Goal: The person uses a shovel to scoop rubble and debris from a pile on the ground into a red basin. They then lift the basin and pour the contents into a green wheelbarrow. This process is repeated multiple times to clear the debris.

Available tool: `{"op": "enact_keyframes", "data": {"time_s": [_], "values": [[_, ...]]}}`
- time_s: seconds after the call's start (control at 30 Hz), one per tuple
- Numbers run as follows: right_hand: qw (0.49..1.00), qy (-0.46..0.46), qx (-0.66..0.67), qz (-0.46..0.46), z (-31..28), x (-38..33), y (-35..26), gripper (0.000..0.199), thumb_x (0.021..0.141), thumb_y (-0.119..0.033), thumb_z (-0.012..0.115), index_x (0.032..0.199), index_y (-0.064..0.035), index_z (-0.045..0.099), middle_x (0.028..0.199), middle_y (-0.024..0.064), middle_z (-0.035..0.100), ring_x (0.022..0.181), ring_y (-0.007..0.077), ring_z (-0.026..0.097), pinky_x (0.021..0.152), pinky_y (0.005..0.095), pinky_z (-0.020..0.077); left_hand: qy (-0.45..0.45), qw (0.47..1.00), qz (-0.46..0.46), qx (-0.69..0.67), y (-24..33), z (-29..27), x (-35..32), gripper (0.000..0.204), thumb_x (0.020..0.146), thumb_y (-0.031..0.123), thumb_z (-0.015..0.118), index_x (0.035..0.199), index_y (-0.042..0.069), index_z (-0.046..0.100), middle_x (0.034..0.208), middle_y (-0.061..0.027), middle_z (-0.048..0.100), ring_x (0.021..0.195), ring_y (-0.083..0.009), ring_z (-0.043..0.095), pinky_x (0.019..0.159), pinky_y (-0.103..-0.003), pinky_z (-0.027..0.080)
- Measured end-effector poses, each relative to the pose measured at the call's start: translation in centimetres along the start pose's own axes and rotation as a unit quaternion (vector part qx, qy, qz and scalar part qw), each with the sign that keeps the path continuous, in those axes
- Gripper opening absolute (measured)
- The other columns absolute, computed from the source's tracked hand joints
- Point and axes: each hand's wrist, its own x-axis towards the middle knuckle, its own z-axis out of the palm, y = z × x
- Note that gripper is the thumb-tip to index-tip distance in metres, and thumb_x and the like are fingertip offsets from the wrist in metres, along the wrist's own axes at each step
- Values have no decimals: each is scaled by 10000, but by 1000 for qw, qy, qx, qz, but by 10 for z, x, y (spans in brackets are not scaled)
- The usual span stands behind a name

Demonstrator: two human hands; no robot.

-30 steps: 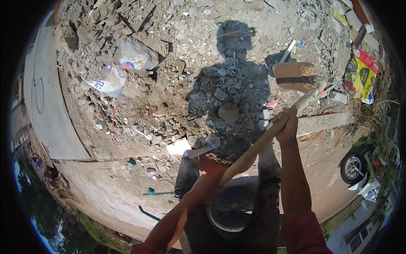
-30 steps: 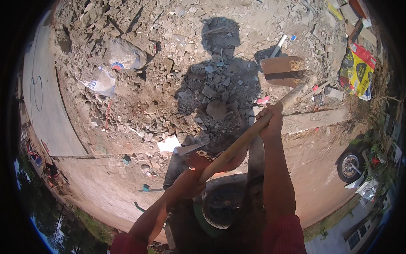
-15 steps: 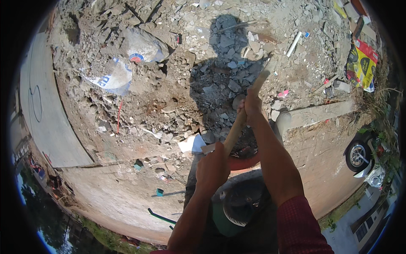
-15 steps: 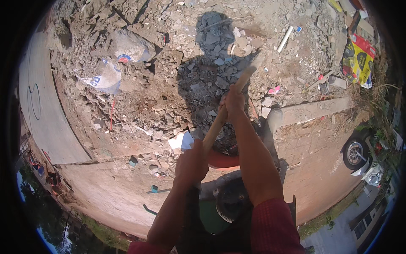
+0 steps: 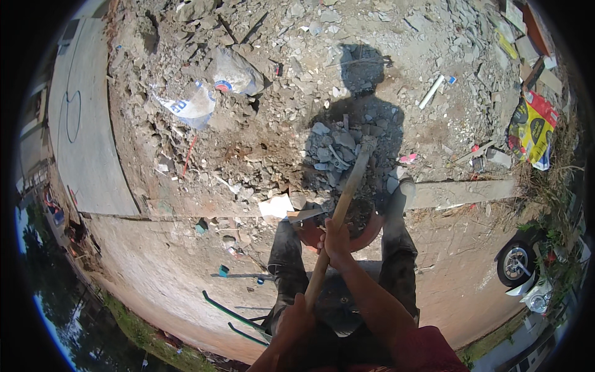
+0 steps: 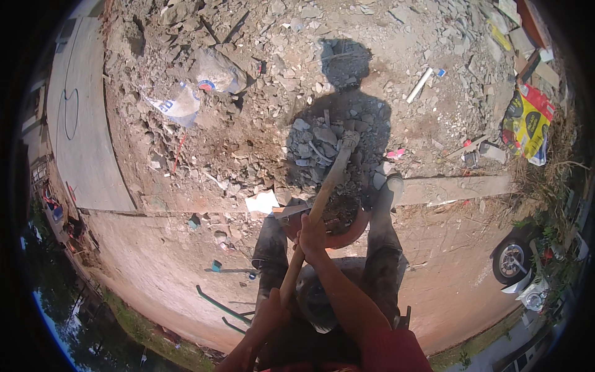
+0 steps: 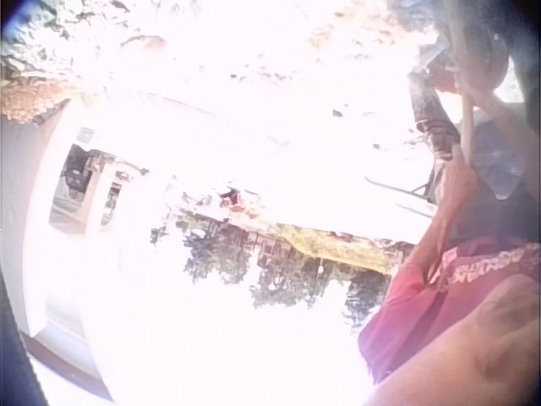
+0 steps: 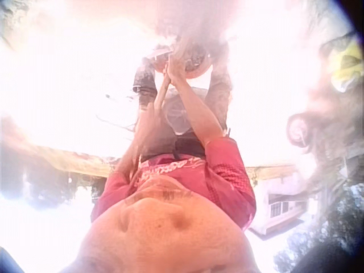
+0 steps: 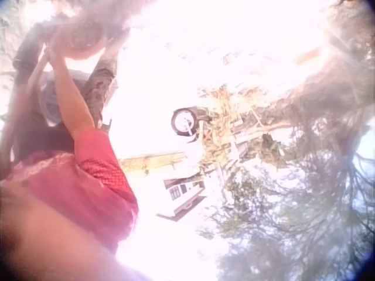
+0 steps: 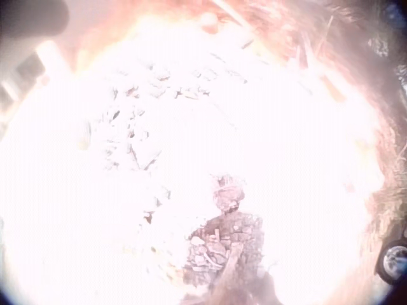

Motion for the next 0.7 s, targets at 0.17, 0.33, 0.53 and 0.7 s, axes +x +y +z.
{"op": "enact_keyframes", "data": {"time_s": [0.17, 0.33, 0.53, 0.7], "values": [[999, 37, 18, 18, 5, -79, 87, 244, 984, -264, 573, 1050, -113, 393, 622, 48, 475, 417, 170, 512, 367, 357, 468, -14, 999, -31, 25, -104, 22, -50, 341, 849, 298, 626, 1069, 83, 478, 924, -261, 686, 921, -471, 668, 799, -558, 512], [993, 15, 69, -91, 29, -71, 26, 296, 979, -325, 589, 1055, -120, 390, 609, 41, 468, 415, 174, 506, 361, 357, 452, 143, 981, 129, -8, -109, 23, 5, 293, 846, 287, 640, 1056, 119, 522, 900, -171, 692, 861, -446, 669, 735, -562, 509], [915, 15, -109, -388, 133, 34, -196, 320, 985, -378, 576, 990, -98, 421, 637, 21, 474, 430, 130, 495, 362, 318, 441, 246, 901, 311, -176, 60, -91, 162, 316, 838, 190, 658, 1087, 72, 504, 805, -248, 675, 804, -476, 667, 710, -560, 519], [853, 108, -302, -412, 191, 114, -220, 365, 966, -323, 573, 1041, 15, 457, 704, 93, 572, 462, 198, 570, 390, 355, 481, 206, 890, 309, -266, 92, -136, 205, 331, 836, 178, 644, 1099, 27, 509, 885, -281, 679, 871, -482, 663, 773, -562, 508]]}}
